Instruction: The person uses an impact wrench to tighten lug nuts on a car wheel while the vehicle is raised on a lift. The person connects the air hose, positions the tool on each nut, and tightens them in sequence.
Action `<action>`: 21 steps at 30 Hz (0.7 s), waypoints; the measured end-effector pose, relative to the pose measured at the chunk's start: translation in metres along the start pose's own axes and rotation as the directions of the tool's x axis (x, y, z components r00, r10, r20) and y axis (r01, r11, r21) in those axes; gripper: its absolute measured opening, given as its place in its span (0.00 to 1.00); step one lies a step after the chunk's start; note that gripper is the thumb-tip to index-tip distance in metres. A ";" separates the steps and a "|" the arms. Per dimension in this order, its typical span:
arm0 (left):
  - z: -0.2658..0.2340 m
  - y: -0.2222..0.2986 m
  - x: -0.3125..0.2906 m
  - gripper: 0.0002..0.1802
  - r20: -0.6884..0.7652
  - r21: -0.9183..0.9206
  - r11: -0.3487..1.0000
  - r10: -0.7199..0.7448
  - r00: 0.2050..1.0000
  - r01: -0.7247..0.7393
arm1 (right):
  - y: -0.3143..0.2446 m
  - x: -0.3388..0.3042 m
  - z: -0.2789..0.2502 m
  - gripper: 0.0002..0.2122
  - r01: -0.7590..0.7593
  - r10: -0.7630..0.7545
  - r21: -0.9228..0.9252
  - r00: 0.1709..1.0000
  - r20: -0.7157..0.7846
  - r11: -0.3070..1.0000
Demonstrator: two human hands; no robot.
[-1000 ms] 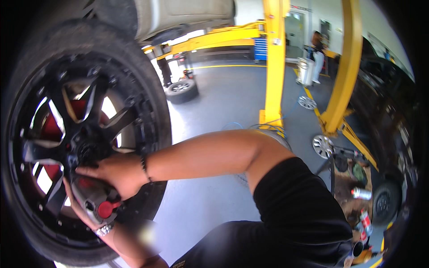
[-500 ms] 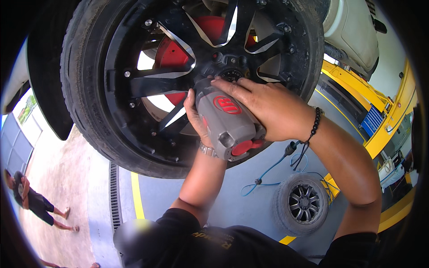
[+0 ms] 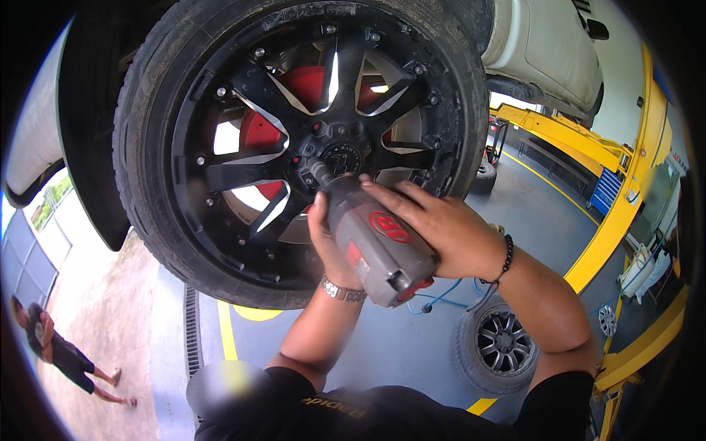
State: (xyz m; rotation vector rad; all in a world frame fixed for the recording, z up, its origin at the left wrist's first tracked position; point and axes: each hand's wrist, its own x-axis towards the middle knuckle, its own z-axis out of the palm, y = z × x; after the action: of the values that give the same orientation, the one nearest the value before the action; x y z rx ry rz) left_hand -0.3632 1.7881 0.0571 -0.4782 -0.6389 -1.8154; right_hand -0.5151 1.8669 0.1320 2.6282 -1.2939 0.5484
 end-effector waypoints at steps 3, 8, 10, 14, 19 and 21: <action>0.014 -0.023 0.005 0.29 -0.136 0.147 0.983 -0.092 0.986 0.112 | 0.017 -0.033 0.008 0.50 0.069 -0.033 0.127 0.963 -0.267 0.990; 0.021 -0.040 0.048 0.24 -0.114 0.138 0.972 -0.173 0.978 0.188 | 0.061 -0.027 0.011 0.50 0.101 -0.025 0.181 0.923 -0.383 0.978; 0.019 -0.037 0.063 0.23 -0.085 0.141 0.978 -0.141 0.986 0.152 | 0.077 -0.016 0.013 0.50 0.135 -0.060 0.166 0.916 -0.396 0.977; 0.012 -0.020 0.083 0.20 -0.225 0.174 0.972 -0.115 0.968 0.156 | 0.091 0.009 0.026 0.50 0.114 -0.010 0.248 0.923 -0.385 0.962; -0.005 -0.013 0.087 0.22 -0.145 0.120 0.990 -0.061 0.988 0.079 | 0.091 0.033 0.015 0.50 0.093 -0.007 0.244 0.943 -0.334 0.965; -0.016 -0.021 0.086 0.26 -0.104 0.020 1.000 0.000 0.995 0.002 | 0.099 0.042 -0.007 0.50 0.088 -0.033 0.273 0.979 -0.200 0.958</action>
State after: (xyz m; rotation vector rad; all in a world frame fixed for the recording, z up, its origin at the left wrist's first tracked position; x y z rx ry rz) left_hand -0.4109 1.7206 0.0929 -0.3677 -0.5847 -1.8202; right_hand -0.5711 1.7776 0.1531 2.7364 -1.1457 1.0186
